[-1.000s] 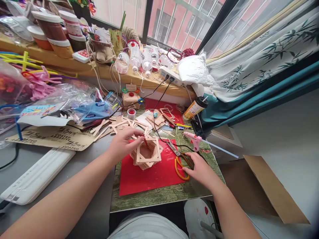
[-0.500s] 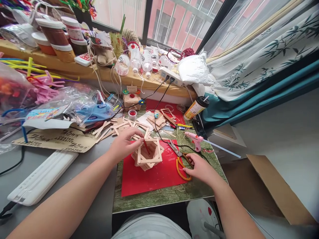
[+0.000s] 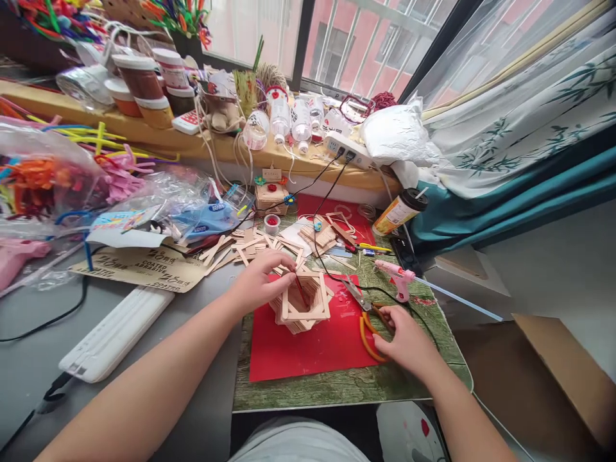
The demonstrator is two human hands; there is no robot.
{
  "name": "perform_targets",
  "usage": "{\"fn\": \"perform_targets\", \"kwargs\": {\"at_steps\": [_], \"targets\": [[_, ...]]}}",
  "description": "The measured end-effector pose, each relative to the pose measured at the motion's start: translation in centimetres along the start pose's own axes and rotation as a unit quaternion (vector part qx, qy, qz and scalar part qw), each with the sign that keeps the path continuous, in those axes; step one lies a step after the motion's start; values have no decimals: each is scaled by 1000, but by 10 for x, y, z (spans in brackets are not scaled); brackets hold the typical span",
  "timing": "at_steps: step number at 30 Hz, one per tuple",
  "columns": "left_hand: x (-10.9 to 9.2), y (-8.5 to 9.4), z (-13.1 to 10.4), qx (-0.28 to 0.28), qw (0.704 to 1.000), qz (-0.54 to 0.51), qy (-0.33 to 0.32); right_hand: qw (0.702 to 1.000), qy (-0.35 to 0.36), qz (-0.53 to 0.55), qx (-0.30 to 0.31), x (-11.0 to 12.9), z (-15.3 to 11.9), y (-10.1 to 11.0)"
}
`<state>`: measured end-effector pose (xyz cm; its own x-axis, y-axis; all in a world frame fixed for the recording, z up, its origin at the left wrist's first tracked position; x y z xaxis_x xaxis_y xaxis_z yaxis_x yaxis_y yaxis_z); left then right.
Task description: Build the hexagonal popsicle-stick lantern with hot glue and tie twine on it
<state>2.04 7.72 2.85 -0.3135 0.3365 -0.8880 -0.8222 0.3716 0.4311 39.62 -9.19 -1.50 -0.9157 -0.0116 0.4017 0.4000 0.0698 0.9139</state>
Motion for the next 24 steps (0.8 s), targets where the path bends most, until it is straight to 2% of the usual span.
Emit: {"fn": "perform_targets", "kwargs": {"at_steps": [8, 15, 24], "targets": [[13, 6, 3, 0, 996, -65, 63, 997, -49, 11, -60, -4, -1, -5], [14, 3, 5, 9, 997, -74, 32, 994, -17, 40, -101, -4, 1, -6], [15, -1, 6, 3, 997, -60, 37, 996, 8, 37, -80, -5, 5, -5]]}}
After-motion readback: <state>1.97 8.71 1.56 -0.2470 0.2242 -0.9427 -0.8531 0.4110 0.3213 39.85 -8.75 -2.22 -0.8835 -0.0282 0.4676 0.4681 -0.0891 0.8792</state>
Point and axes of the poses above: each hand's wrist, its own z-axis towards the middle knuckle, its own y-axis out of the back of the hand, x = y × z, the point moved 4 cm from there along z, towards the middle knuckle, and after that the axes turned 11 degrees about y, right-handed, at the moved point
